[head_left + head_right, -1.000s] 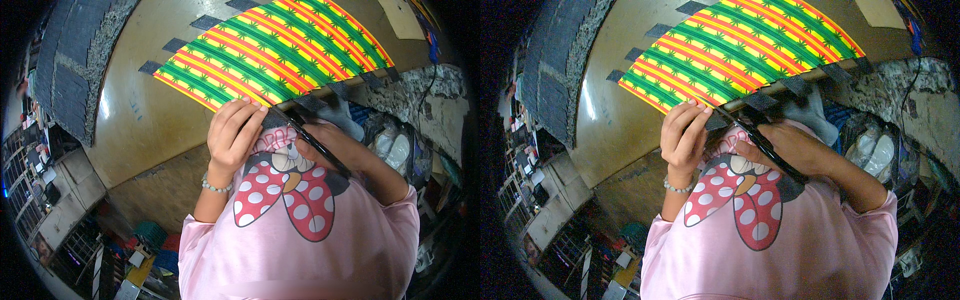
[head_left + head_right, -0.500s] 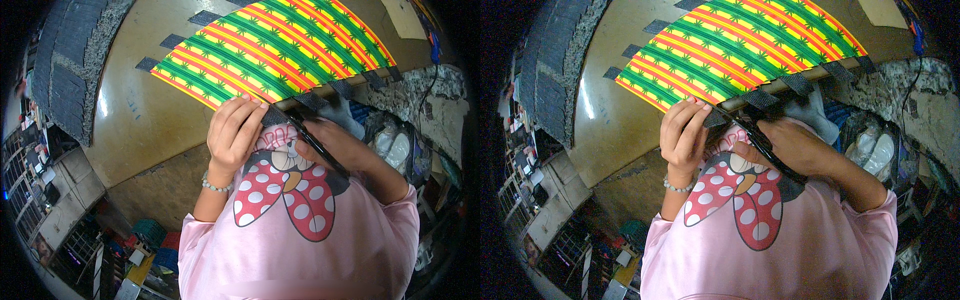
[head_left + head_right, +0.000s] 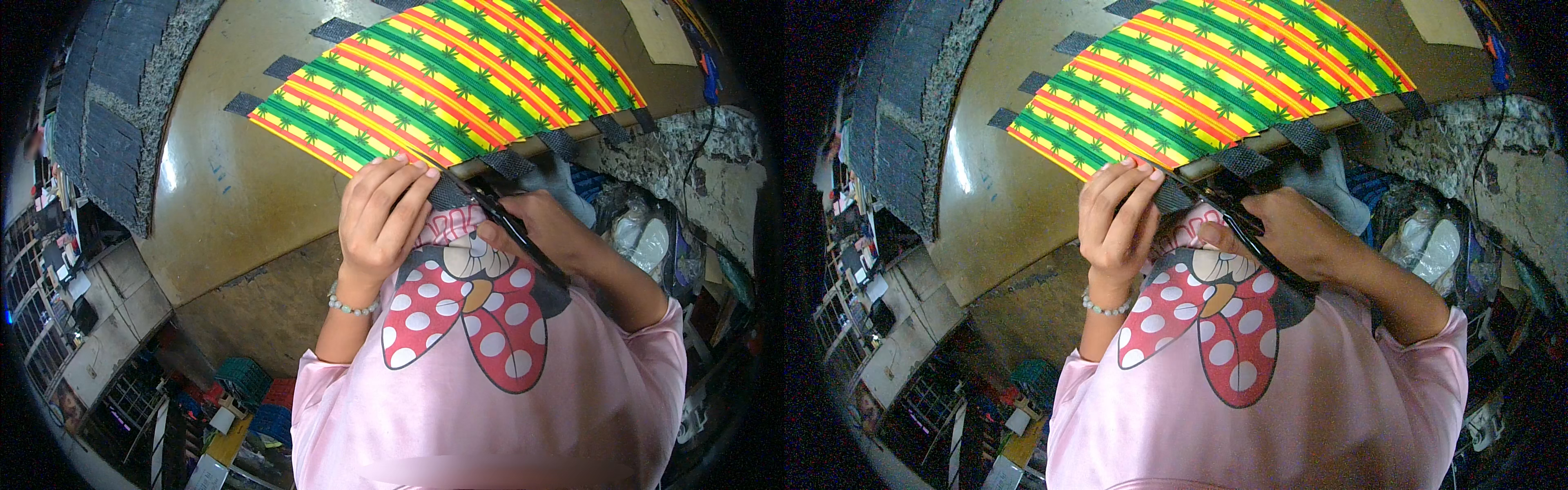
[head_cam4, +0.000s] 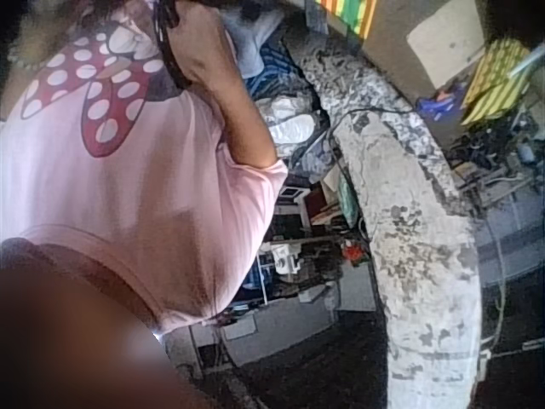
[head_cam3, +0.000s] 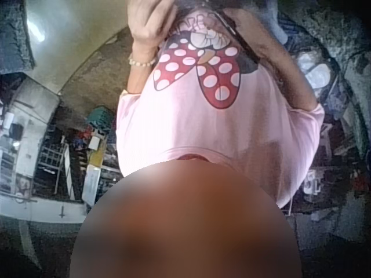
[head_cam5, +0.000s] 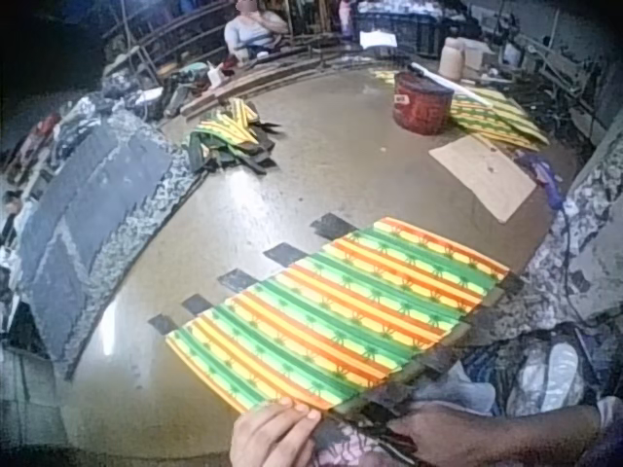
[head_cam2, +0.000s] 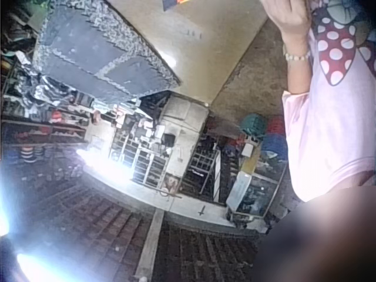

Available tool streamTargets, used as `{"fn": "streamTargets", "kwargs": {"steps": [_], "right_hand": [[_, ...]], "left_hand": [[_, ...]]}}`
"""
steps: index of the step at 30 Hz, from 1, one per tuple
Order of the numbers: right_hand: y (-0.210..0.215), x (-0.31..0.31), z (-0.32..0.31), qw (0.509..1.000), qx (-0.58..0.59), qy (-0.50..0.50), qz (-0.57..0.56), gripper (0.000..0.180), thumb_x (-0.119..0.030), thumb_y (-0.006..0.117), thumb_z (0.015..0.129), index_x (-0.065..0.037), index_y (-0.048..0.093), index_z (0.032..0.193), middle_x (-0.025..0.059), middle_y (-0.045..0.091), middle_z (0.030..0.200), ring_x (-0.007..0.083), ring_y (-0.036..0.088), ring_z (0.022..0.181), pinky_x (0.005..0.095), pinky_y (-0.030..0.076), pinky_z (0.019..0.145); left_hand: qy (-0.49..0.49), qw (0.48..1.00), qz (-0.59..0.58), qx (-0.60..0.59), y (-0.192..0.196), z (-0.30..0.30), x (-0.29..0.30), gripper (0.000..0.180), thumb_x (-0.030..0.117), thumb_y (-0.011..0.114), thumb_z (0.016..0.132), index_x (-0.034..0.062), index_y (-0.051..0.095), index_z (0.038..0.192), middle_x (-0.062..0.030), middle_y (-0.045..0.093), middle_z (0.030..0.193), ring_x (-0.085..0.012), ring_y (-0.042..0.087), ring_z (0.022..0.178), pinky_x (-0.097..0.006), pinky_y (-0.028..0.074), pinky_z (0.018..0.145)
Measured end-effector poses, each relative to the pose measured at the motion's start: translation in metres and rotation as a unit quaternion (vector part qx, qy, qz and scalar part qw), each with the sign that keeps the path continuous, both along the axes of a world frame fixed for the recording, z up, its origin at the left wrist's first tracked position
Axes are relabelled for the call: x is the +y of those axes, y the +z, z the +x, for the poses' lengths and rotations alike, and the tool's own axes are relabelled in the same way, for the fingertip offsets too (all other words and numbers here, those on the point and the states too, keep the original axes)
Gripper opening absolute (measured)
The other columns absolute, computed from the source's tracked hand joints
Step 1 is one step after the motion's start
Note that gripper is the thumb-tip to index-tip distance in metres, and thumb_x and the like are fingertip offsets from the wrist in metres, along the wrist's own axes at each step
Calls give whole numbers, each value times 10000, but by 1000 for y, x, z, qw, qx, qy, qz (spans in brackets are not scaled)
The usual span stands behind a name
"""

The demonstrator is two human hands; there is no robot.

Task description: The person assembles a decorative fan by layering black, green, and yellow ribbons on a patterned base. They press the ribbons into place, then use scissors to trim the edges of the assembled fan.

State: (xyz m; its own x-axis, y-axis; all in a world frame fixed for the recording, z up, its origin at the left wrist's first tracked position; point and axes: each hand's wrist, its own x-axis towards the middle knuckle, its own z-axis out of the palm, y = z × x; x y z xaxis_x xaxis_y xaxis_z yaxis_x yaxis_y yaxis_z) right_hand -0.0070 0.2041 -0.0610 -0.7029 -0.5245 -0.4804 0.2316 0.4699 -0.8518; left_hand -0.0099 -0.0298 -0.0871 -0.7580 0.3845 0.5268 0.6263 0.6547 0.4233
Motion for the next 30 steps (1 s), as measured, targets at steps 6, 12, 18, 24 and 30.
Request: {"fn": "streamTargets", "kwargs": {"steps": [6, 12, 18, 24, 30], "right_hand": [[0, 1, -1, 999, -2, 22, 22, 527, -464, 546, 976, 16, 566, 757, 137, 561, 624, 257, 565, 586, 390, 442, 576], [1, 1, -7, 994, 52, 84, 47, 785, -674, 311, 968, 41, 636, 967, 277, 663, 837, 452, 658, 820, 498, 518, 721], [1, 0, -10, 996, 54, 69, -20, 779, -680, 331, 962, 38, 631, 947, 265, 646, 773, 438, 661, 777, 490, 513, 691], [-1, 1, -7, 996, 16, 68, 48, 780, -693, 426, 928, 40, 652, 790, 243, 618, 646, 392, 672, 666, 469, 492, 612], [-3, 0, -6, 995, -3, 80, 56, 545, -471, 512, 990, 7, 537, 731, 109, 503, 563, 239, 518, 522, 382, 414, 522]], "left_hand": [[23, 1000, 1, -20, 1, 4, -2, 343, 16, 758, 688, 14, 723, 1029, -104, 666, 1043, -283, 630, 1002, -401, 520, 854], [9, 1000, 8, 0, -1, 2, -1, 321, -1, 742, 704, -1, 720, 1025, -102, 668, 1011, -280, 642, 949, -390, 536, 809], [12, 1000, 22, -10, -1, 5, -1, 359, -65, 729, 667, 13, 732, 1017, -105, 685, 1021, -292, 655, 973, -384, 537, 852], [9, 1000, 15, 18, -4, 3, -1, 324, 0, 735, 676, -9, 720, 1000, -100, 668, 1006, -277, 645, 943, -391, 539, 816], [13, 1000, 14, 11, -5, 4, -2, 326, 13, 744, 684, 7, 726, 1010, -99, 668, 1018, -280, 640, 957, -398, 532, 834]]}}
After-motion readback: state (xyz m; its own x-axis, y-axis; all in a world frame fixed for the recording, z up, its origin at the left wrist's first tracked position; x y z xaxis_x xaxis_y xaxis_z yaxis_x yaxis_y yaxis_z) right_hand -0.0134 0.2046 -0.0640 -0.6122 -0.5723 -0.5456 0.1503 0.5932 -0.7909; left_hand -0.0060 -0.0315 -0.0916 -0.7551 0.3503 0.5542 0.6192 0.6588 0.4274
